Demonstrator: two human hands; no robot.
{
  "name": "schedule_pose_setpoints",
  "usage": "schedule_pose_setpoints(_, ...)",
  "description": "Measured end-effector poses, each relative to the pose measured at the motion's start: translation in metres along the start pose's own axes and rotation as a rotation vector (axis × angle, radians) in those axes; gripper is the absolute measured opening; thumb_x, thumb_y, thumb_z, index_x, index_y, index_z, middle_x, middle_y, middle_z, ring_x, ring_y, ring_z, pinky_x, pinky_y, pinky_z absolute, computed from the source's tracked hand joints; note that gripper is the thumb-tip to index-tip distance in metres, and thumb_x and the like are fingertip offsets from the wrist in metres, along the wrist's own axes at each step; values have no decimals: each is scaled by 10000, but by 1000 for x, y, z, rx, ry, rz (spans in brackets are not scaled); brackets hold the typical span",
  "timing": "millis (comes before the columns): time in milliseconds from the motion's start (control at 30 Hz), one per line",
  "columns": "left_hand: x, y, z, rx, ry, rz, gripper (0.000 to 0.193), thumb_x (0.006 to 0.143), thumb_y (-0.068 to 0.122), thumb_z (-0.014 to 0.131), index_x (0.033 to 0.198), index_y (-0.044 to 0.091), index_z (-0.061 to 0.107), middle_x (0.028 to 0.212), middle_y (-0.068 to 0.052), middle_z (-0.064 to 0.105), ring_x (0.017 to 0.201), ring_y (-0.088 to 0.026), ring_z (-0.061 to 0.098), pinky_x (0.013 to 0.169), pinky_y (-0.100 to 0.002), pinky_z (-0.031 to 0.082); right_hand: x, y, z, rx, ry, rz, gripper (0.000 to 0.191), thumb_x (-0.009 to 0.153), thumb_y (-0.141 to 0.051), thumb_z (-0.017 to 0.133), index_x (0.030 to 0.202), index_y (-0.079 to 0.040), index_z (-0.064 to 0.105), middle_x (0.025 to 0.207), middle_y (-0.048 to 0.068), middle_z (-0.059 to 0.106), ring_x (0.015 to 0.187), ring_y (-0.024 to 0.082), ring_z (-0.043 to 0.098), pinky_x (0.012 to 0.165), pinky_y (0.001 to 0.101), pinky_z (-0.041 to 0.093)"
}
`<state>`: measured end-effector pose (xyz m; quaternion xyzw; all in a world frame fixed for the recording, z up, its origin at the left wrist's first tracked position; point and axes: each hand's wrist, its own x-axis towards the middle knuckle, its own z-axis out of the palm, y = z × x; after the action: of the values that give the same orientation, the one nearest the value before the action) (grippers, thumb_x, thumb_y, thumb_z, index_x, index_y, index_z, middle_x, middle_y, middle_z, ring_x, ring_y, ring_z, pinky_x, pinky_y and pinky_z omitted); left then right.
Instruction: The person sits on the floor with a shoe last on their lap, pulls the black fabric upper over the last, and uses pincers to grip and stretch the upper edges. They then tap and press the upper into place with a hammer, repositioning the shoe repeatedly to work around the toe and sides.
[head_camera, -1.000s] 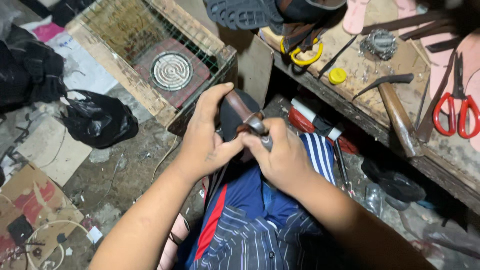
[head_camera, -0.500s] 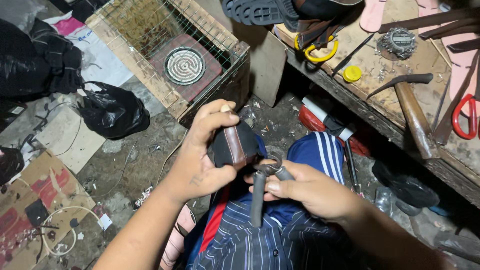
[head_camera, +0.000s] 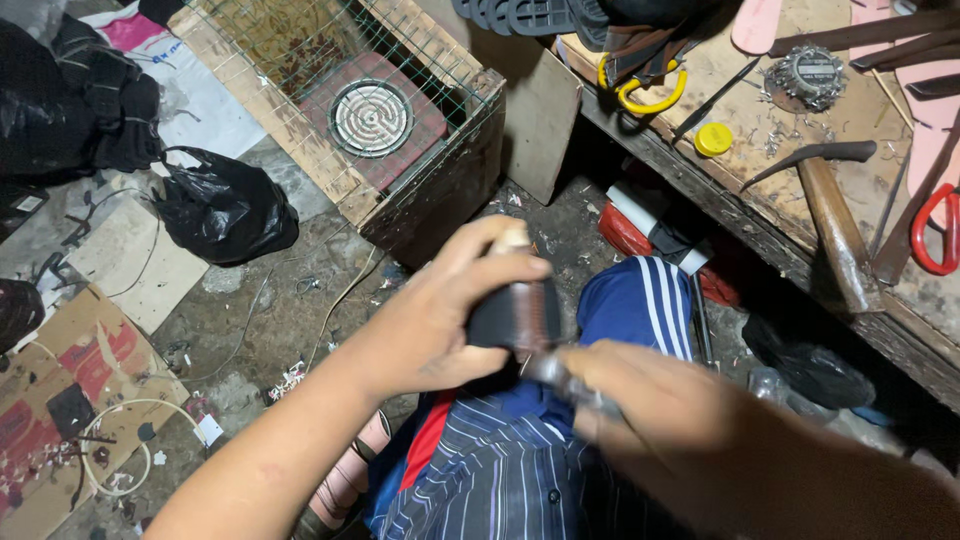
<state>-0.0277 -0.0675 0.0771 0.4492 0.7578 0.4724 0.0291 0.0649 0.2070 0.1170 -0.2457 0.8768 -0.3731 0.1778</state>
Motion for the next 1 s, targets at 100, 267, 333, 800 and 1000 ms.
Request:
schedule_pose_setpoints(100, 11, 6, 17, 43, -104, 35, 783, 723, 158, 804, 1447, 210, 509, 1548, -238, 435, 1435, -424, 495, 1201, -427, 424, -20, -21, -31, 152, 56, 202, 409, 966, -252, 667, 1357, -135, 651, 1064, 3, 652, 966, 101, 629, 852, 291, 555)
schedule_pose_setpoints(267, 15, 1, 4, 16, 109, -50, 753, 768, 149, 791, 1462, 149, 498, 1507, -214, 472, 1443, -409, 509, 1208, -438, 413, -10, -10, -23, 549, 299, 584, 388, 898, -132, 713, 1275, -50, 672, 1065, 91, 737, 971, 171, 673, 908, 339, 554)
schedule_pose_setpoints(333, 10, 1, -2, 50, 167, -76, 776, 774, 161, 807, 1477, 128, 481, 1516, -227, 465, 1444, -419, 501, 1203, -450, 402, 4, 11, 8, 722, 128, 685, 451, 873, -217, 675, 1311, -114, 695, 1017, 34, 794, 958, 120, 726, 906, 286, 536)
schedule_pose_setpoints(800, 11, 31, 72, 732, 579, -238, 1069, 762, 399, 899, 1593, 119, 289, 1400, -277, 427, 1214, -467, 492, 1023, -570, 413, 51, -6, 55, 1024, 787, 317, 458, 793, 7, 770, 1174, -37, 519, 923, 84, 666, 717, 127, 661, 615, 284, 561)
schedule_pose_setpoints(1000, 15, 20, 98, 804, 627, -272, 1039, 721, 337, 866, 1581, 152, 315, 1410, -255, 416, 1310, -455, 436, 1085, -594, 336, 43, 30, 74, 946, 896, 339, 459, 792, 26, 772, 1162, -52, 511, 887, 87, 645, 671, 135, 648, 599, 280, 555)
